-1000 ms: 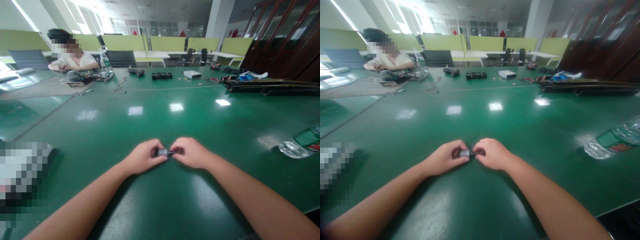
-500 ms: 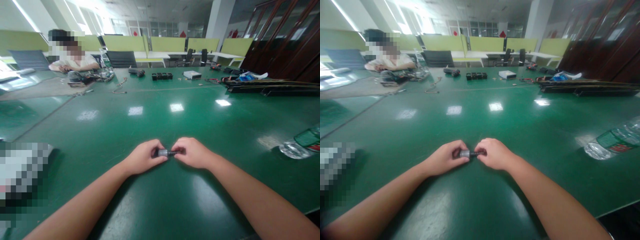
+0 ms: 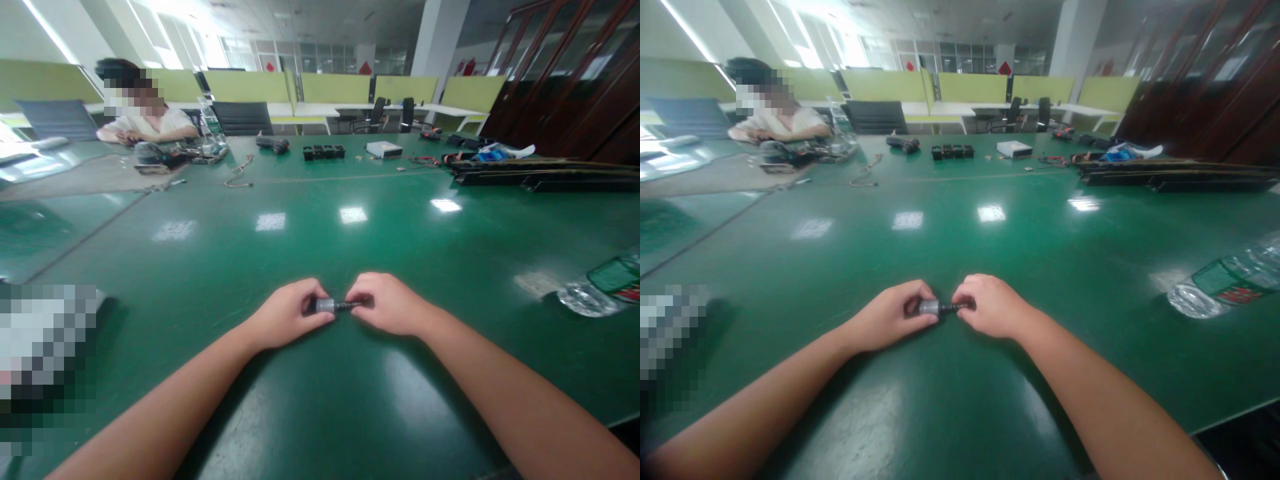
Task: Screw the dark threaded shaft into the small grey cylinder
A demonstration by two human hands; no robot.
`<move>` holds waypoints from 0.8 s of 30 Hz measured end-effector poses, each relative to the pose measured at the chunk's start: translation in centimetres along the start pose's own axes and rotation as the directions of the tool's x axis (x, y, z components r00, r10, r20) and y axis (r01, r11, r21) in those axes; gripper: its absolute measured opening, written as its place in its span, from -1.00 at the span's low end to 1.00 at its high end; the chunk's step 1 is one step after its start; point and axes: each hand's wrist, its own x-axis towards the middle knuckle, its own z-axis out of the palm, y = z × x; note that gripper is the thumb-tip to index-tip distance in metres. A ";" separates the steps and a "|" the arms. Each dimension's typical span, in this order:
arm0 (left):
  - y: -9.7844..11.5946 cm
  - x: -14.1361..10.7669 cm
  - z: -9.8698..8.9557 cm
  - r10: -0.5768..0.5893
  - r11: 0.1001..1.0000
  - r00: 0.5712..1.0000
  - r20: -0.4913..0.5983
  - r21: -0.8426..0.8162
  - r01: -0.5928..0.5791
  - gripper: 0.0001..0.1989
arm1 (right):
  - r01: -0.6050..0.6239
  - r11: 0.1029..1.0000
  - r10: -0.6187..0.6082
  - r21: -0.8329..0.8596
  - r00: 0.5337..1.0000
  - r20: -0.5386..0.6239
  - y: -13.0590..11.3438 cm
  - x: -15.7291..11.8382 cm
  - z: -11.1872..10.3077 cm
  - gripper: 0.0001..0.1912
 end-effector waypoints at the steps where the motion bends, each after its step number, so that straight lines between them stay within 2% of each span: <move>1: 0.0 0.0 0.0 0.001 1.000 1.000 -0.001 -0.001 -0.001 -0.69 | -0.001 1.000 0.001 0.000 1.000 0.003 0.0 0.0 0.0 -0.85; 24: 0.1 0.0 0.0 0.003 1.000 1.000 -0.009 -0.001 -0.003 -0.69 | -0.016 1.000 0.016 -0.016 1.000 0.017 0.5 -0.5 -0.6 -0.87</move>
